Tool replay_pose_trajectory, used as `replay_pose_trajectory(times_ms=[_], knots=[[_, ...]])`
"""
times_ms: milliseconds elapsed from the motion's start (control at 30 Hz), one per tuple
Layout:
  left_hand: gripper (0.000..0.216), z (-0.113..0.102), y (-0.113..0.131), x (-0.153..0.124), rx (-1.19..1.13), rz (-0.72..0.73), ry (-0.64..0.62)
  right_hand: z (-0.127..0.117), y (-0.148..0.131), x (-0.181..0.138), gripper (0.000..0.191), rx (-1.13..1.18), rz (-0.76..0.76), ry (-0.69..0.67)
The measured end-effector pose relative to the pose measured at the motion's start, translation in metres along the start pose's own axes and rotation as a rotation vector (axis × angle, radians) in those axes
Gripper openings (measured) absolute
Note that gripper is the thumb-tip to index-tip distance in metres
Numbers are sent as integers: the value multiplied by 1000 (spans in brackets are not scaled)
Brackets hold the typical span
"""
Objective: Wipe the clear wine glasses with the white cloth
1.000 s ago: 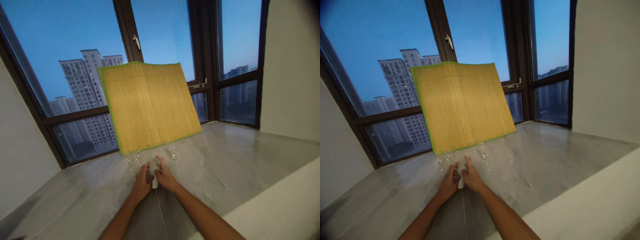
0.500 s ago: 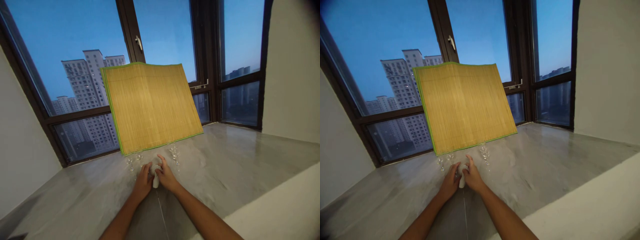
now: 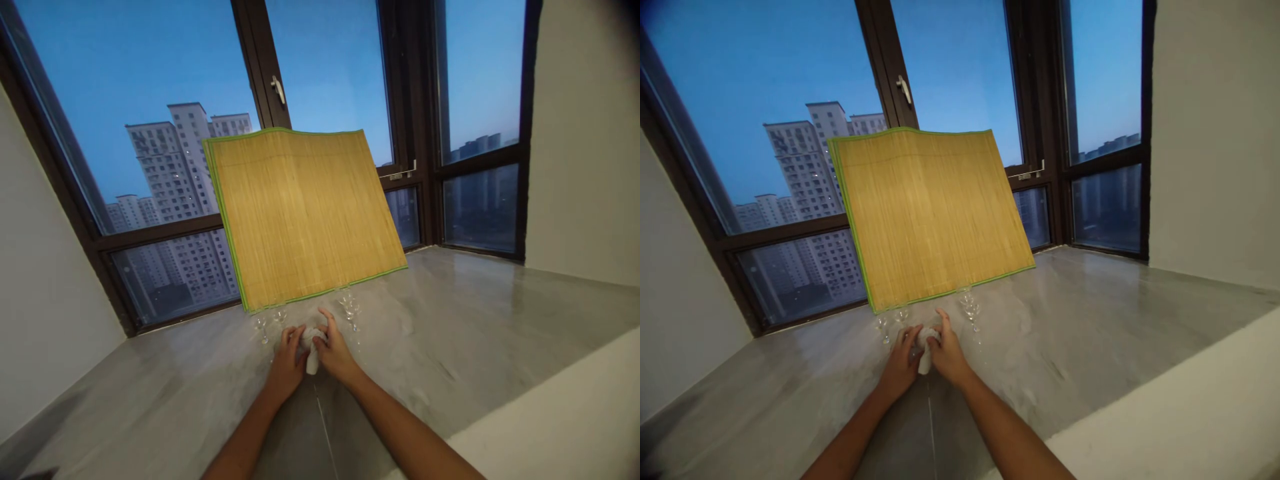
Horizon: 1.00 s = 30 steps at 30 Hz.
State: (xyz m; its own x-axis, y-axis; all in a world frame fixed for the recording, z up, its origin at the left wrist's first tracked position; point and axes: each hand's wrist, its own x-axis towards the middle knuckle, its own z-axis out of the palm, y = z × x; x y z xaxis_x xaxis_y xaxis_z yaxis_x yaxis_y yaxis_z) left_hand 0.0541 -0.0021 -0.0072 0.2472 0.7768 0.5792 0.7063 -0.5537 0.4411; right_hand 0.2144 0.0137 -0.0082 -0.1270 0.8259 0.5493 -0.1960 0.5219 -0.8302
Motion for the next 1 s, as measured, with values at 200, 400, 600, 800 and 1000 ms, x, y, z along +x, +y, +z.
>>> replay_pose_trajectory(times_ms=[200,400,600,800,1000], knots=[[51,-4,-2,0,-3,-7,-2,-1,-3,0,65,-18,7,8],[51,-5,-1,1,-2,-22,-7,0,-6,-1,64,9,-5,15],[49,-7,1,0,-9,-22,-23,0,-3,0,65,17,1,32],[50,-6,-1,0,-15,-18,-24,-1,0,0,65,17,-14,38],[50,-7,-2,-1,-13,-21,-32,-1,-3,-1,66,8,-1,43]])
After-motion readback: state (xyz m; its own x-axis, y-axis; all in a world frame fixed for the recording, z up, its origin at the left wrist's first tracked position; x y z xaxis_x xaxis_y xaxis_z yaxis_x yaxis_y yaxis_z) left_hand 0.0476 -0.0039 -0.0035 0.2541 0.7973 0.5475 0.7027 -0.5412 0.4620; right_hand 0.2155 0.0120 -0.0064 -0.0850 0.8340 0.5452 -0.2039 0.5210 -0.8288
